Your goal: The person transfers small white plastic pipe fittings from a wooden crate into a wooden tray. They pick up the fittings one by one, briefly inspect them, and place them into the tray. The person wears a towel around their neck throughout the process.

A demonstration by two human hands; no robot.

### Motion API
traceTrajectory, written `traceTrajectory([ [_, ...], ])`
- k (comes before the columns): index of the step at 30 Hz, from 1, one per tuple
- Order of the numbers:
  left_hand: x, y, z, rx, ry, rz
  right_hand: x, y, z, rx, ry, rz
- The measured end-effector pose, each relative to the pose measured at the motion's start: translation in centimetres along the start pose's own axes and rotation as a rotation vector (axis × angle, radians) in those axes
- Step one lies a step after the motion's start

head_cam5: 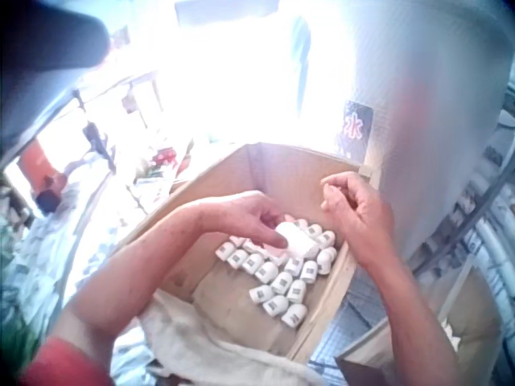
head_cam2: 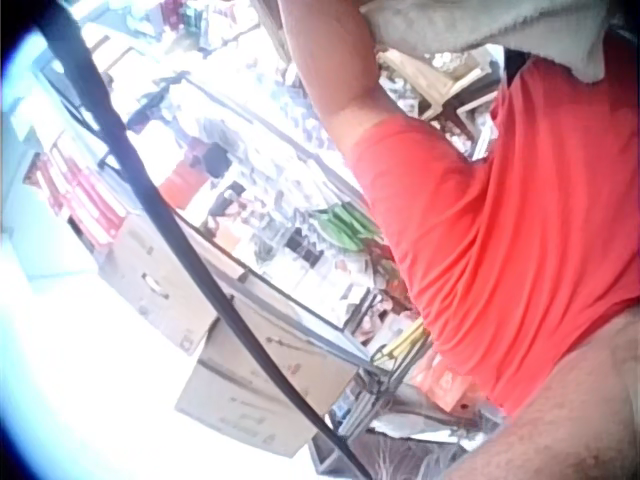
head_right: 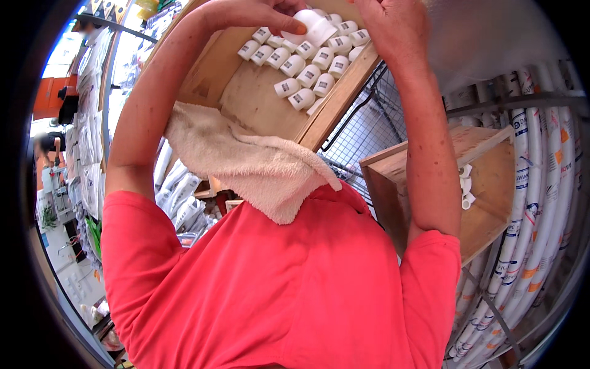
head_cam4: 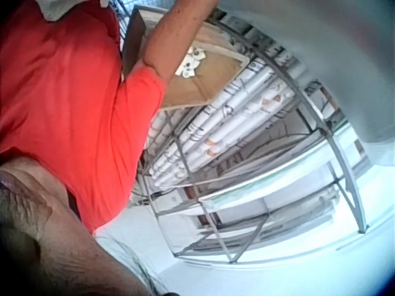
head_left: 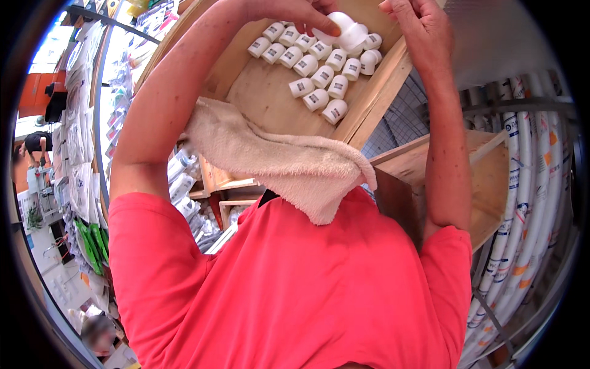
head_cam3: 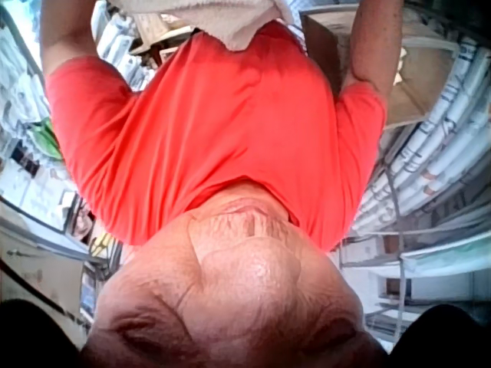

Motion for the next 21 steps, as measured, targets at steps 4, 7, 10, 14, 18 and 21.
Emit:
traceTrajectory([
  [4,-3.5,0.7,1.7,-0.112,-0.131,0.410,0.2,0.3,-0.2,-0.004,-0.045,-0.011],
  [7,-6.4,1.8,3.4,-0.260,-0.302,0.448,0.2,0.1,-0.3,-0.008,-0.058,-0.078],
  [10,-8.3,2.5,4.4,-0.323,-0.402,0.533,0.2,0.1,-0.3,-0.011,-0.073,-0.089],
  [14,-9.2,3.7,4.3,-0.360,-0.496,0.536,0.2,0.1,-0.3,-0.004,-0.079,-0.084],
  [18,-9.3,4.2,3.7,-0.332,-0.581,0.510,0.3,0.1,-0.4,-0.001,-0.078,-0.068],
  [21,-9.3,4.8,3.6,-0.337,-0.608,0.523,0.4,0.2,-0.4,-0.003,-0.064,-0.050],
])
Point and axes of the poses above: each hand's wrist, its own z-axis towards the middle knuckle, its own y-axis out of the palm, x = y × z, the point moved 2 cm from there along z, towards the middle knuckle, and after that the axes turned 10 degrees about -y, right-handed, at the moved point
